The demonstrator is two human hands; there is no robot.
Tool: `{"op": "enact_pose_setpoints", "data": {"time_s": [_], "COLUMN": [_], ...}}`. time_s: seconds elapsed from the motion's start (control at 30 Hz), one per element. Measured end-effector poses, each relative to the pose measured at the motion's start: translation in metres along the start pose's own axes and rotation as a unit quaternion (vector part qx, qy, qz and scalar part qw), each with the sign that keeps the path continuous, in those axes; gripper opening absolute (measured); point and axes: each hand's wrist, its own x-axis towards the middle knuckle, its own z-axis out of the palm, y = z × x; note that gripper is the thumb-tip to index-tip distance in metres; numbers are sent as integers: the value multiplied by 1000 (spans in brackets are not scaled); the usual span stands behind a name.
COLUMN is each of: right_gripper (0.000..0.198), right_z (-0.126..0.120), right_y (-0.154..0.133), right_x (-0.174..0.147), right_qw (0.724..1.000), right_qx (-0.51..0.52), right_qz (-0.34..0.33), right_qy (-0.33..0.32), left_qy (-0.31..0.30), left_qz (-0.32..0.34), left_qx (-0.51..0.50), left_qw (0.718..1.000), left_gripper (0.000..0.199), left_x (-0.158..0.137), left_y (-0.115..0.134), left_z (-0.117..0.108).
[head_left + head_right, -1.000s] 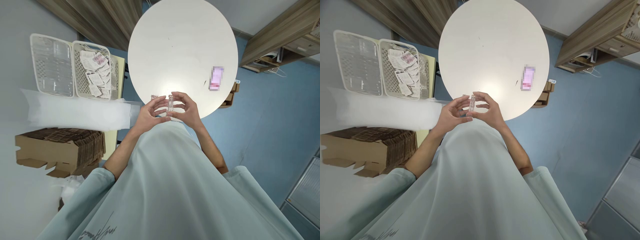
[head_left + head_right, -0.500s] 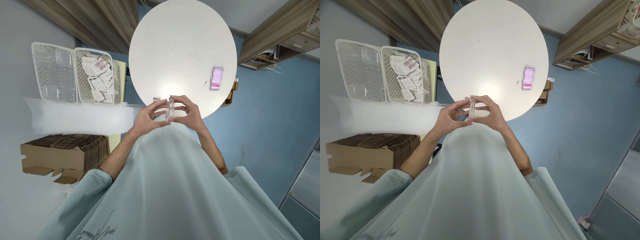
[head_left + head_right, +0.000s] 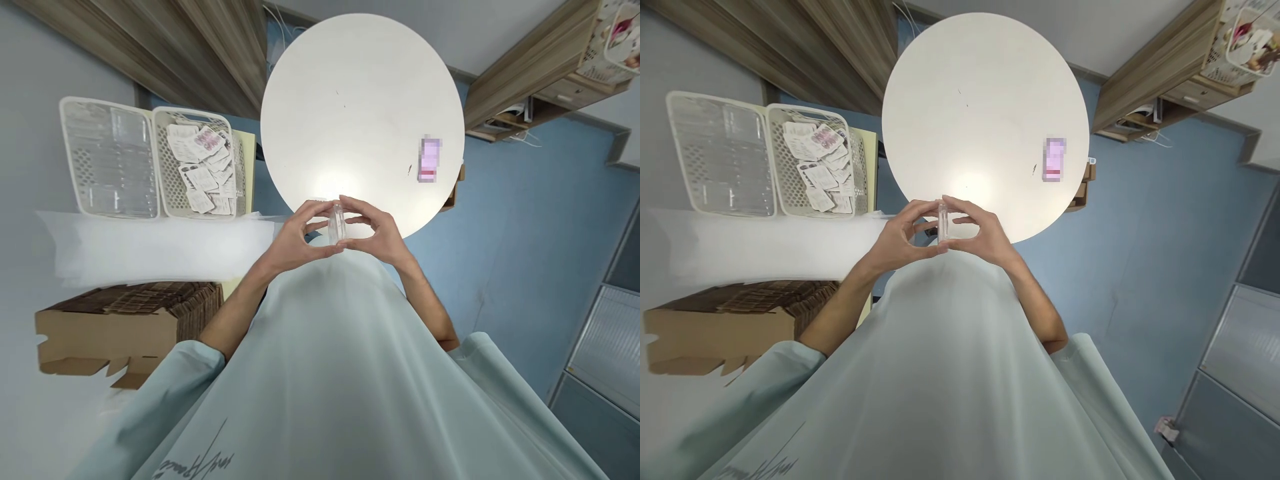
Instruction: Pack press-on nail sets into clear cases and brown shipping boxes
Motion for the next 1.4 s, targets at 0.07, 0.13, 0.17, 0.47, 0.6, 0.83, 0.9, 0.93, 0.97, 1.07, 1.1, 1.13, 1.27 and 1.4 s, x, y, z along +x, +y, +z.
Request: {"op": "enact_pose_setpoints", "data": {"time_s": [0.07, 0.13, 0.17, 0.47, 0.6, 0.83, 0.9, 0.93, 0.97, 1.07, 1.1, 1.13, 1.27, 1.4], "right_gripper": [89, 87, 88, 90, 88, 91, 89, 89, 91, 109, 115, 119, 109, 100], "right_z": [4, 7, 8, 7, 8, 8, 9, 9, 9, 10, 10, 10, 11, 11], "right_y": [-1, -3, -3, 8, 11, 15, 18, 20, 21, 23, 24, 24, 22, 21], "right_x": [-1, -3, -4, -7, -8, -8, -7, -6, -6, -4, -4, -4, -7, -11], "right_qw": [1000, 1000, 1000, 1000, 1000, 1000, 1000, 1000, 1000, 1000, 999, 999, 998, 997], "right_qx": [-8, -9, -7, 15, 5, 4, 11, 14, 17, 21, 21, 20, 29, 33], "right_qz": [3, 8, 10, 16, 1, -4, -9, -10, -7, 12, 20, 27, 49, 57], "right_qy": [13, 23, 27, 17, 17, 6, 4, 5, 7, 16, 16, 15, -6, -29], "left_qy": [-13, -25, -32, -34, -39, -36, -36, -36, -33, -12, -6, -3, -14, -15], "left_qz": [-7, -15, -19, -12, -10, -14, -17, -20, -24, -42, -47, -49, -48, -42], "left_qx": [-1, -11, -18, -31, -19, -5, -6, -7, -9, -31, -44, -57, -81, -70], "left_qw": [1000, 999, 999, 999, 999, 999, 999, 999, 999, 999, 998, 997, 995, 997], "left_gripper": [88, 86, 85, 83, 82, 85, 85, 85, 86, 86, 86, 86, 83, 86], "left_x": [2, 3, 4, 2, -2, 0, 1, 1, 1, 4, 5, 6, 9, 5], "left_y": [2, 3, 4, -4, -3, -6, -9, -11, -13, -17, -19, -20, -22, -29], "left_z": [-3, -6, -7, -6, -2, -7, -9, -9, -9, -7, -6, -4, -1, 1]}}
